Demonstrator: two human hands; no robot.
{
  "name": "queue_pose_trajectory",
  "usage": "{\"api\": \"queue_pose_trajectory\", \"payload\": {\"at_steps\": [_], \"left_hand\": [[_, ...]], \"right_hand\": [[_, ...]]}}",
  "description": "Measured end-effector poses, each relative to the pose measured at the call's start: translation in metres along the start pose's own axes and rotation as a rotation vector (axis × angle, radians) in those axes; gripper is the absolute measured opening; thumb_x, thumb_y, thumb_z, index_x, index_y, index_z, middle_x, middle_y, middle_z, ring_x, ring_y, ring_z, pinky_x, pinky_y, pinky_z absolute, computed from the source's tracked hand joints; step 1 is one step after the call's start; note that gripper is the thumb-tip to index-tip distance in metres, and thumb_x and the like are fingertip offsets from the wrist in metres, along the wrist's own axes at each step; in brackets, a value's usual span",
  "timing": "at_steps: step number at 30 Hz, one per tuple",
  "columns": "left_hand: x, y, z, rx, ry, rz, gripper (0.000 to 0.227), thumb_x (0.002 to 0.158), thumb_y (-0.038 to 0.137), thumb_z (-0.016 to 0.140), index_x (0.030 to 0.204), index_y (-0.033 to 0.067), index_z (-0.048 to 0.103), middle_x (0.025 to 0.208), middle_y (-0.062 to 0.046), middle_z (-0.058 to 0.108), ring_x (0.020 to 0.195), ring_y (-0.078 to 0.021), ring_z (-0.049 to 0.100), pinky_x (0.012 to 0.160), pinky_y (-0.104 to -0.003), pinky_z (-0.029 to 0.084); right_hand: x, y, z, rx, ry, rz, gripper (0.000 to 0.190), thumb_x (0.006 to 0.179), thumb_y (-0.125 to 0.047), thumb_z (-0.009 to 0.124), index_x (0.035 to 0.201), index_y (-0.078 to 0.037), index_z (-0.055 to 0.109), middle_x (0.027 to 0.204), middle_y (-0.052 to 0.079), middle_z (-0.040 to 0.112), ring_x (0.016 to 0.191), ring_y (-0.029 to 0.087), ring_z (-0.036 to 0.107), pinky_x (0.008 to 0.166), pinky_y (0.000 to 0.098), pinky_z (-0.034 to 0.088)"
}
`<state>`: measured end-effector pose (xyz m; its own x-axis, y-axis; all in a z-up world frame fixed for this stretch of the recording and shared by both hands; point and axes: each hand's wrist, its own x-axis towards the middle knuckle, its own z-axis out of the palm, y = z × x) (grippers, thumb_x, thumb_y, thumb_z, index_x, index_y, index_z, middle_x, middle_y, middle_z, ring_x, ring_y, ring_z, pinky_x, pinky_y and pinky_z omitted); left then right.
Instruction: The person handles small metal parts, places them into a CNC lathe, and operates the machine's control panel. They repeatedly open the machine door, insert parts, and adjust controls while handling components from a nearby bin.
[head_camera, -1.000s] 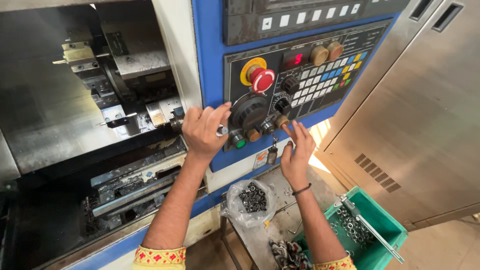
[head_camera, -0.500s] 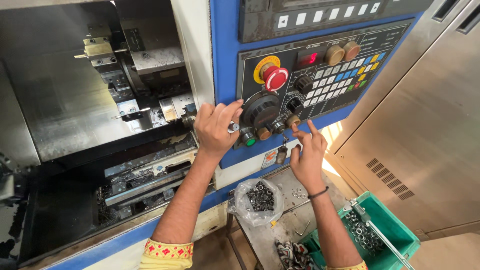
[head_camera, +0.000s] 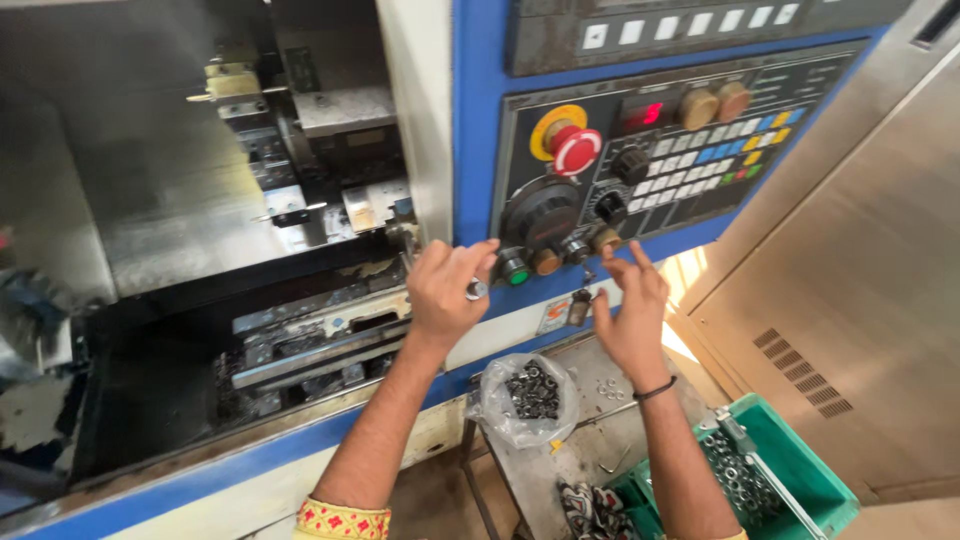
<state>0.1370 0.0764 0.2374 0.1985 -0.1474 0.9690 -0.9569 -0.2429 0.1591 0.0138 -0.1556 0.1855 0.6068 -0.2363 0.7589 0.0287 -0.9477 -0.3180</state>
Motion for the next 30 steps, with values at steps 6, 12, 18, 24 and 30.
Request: {"api": "queue_pose_trajectory", "payload": {"at_steps": [6, 12, 18, 24, 30], "left_hand": [[-0.022, 0.008, -0.010, -0.045, -0.016, -0.103, 0.012, 0.092, 0.006, 0.075, 0.104, 0.0084, 0.073, 0.088, -0.006, 0.071, 0.075, -0.0262, 0.060, 0.069, -0.041, 0.047], [-0.044, 0.014, -0.037, -0.127, 0.022, -0.211, 0.008, 0.094, 0.008, 0.071, 0.103, 0.0064, 0.073, 0.085, -0.008, 0.070, 0.073, -0.0268, 0.061, 0.069, -0.040, 0.049], [-0.062, 0.016, -0.060, -0.157, 0.049, -0.400, 0.006, 0.098, 0.009, 0.069, 0.102, 0.0056, 0.073, 0.075, -0.008, 0.066, 0.067, -0.0248, 0.061, 0.062, -0.036, 0.047], [-0.066, 0.021, -0.060, -0.196, -0.004, -0.437, 0.008, 0.098, 0.007, 0.068, 0.103, 0.0052, 0.074, 0.077, -0.008, 0.068, 0.066, -0.0234, 0.064, 0.061, -0.035, 0.048], [-0.066, 0.027, -0.052, -0.255, -0.016, -0.412, 0.008, 0.098, 0.007, 0.068, 0.104, 0.0045, 0.072, 0.085, -0.011, 0.071, 0.072, -0.0240, 0.067, 0.064, -0.034, 0.052]], "right_hand": [[-0.011, -0.007, -0.006, 0.039, -0.037, -0.058, 0.051, 0.084, -0.004, 0.067, 0.133, -0.001, 0.054, 0.144, 0.020, 0.058, 0.146, 0.044, 0.042, 0.115, 0.0530, 0.032], [-0.015, -0.015, -0.003, 0.044, 0.017, 0.002, 0.053, 0.092, -0.002, 0.066, 0.143, 0.000, 0.052, 0.150, 0.018, 0.059, 0.148, 0.043, 0.043, 0.122, 0.0516, 0.032], [-0.025, -0.012, 0.008, 0.124, 0.033, -0.003, 0.056, 0.095, 0.002, 0.063, 0.150, 0.000, 0.053, 0.149, 0.021, 0.056, 0.146, 0.042, 0.045, 0.123, 0.0498, 0.036], [-0.029, -0.001, 0.014, 0.087, 0.071, -0.010, 0.056, 0.094, 0.009, 0.057, 0.150, 0.002, 0.054, 0.143, 0.022, 0.058, 0.139, 0.040, 0.047, 0.121, 0.0470, 0.037], [-0.026, 0.014, 0.021, -0.014, 0.035, -0.063, 0.059, 0.087, 0.010, 0.056, 0.146, 0.003, 0.061, 0.144, 0.022, 0.055, 0.133, 0.040, 0.044, 0.118, 0.0467, 0.036]]}}
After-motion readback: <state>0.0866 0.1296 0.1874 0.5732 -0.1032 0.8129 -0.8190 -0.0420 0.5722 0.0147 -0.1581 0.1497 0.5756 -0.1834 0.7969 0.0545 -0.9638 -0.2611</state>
